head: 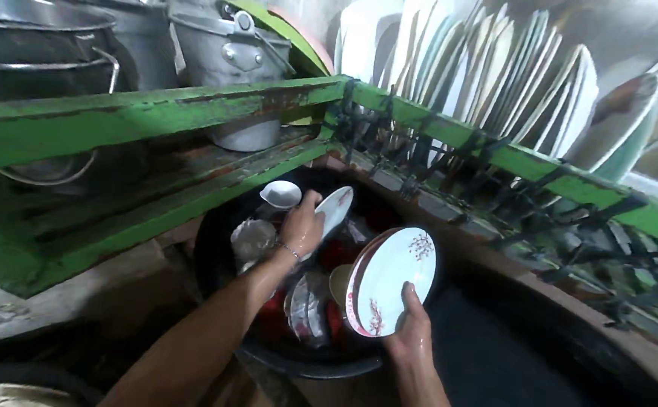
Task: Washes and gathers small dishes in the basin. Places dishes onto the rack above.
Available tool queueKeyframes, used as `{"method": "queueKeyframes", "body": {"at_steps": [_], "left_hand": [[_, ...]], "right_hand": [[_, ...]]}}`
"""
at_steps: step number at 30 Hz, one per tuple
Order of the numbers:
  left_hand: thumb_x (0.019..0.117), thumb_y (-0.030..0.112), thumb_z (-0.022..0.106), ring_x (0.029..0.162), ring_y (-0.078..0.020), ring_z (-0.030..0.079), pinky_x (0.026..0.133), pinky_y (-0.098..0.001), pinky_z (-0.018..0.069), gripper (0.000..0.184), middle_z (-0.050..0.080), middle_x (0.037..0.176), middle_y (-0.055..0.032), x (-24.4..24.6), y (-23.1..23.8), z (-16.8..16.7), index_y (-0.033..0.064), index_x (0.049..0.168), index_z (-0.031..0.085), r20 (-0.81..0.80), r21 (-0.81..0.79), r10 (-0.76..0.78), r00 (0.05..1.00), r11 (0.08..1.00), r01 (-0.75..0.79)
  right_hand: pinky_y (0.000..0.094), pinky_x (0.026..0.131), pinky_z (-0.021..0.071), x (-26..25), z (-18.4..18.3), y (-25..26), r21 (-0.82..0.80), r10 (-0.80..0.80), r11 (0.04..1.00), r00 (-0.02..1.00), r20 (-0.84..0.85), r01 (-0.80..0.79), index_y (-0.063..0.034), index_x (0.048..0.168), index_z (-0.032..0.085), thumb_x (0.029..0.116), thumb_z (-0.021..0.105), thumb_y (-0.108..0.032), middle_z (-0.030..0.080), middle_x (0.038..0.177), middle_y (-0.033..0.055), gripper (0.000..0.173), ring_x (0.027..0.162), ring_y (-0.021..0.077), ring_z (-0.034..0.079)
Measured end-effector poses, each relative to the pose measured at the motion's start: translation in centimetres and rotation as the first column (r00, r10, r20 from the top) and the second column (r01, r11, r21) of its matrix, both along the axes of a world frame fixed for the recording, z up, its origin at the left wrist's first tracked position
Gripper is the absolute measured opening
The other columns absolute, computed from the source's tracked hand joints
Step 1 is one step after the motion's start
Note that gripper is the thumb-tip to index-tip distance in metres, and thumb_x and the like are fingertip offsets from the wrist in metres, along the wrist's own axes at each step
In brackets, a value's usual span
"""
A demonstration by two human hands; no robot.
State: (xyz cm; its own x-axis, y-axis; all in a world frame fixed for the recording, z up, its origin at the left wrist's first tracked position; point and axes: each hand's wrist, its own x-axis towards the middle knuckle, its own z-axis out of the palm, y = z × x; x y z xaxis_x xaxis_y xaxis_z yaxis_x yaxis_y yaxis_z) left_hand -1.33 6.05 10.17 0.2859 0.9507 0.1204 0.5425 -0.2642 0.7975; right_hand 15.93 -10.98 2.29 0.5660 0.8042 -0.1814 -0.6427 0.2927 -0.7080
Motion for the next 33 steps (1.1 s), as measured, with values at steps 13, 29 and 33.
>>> {"method": "queueKeyframes", "body": {"at_steps": [13, 29, 33], "left_hand": [[0.1117, 0.046, 0.036, 0.126, -0.0414, 0.059, 0.108, -0.0617, 0.0438, 0.058, 0.065, 0.130, -0.0258, 4.0, 2.9, -4.8, 0.0001, 0.128, 0.067, 0.144, -0.293, 0.072, 0.987, 0.956, -0.027], [0.1033, 0.034, 0.060, 0.138, -0.0403, 0.050, 0.115, -0.0541, 0.0388, 0.055, 0.054, 0.146, -0.0271, 8.5, 10.5, -12.6, -0.0042, 0.142, 0.054, -0.286, -0.287, 0.332, 0.899, 0.865, -0.411], [0.1001, 0.040, 0.059, 0.123, -0.0423, 0.061, 0.102, -0.0623, 0.0490, 0.050, 0.063, 0.131, -0.0266, 7.9, 10.8, -8.6, -0.0014, 0.129, 0.064, -0.228, -0.336, 0.303, 0.926, 0.868, -0.366]], "right_hand": [[0.0479, 0.084, 0.0639, 0.2, 0.0, 0.2, -0.039, 0.032, 0.999, 0.999, -0.002, -0.032, -0.0034, 0.137, 0.050, 0.1119, 0.037, -0.028, 0.071, 0.112, 0.0179, 0.037, 0.100, 0.0257, 0.074], [0.0496, 0.087, 0.0630, 0.6, -0.4, -0.5, -0.048, 0.000, 0.999, 1.000, -0.028, -0.002, -0.0019, 0.140, 0.047, 0.1094, 0.043, -0.025, 0.069, 0.116, 0.0220, 0.039, 0.103, 0.0288, 0.073], [0.0499, 0.088, 0.0627, 0.7, -0.9, -0.2, -0.019, 0.004, 1.000, 1.000, 0.007, -0.004, -0.0015, 0.140, 0.047, 0.1083, 0.046, -0.026, 0.069, 0.116, 0.0223, 0.040, 0.104, 0.0286, 0.073]]}}
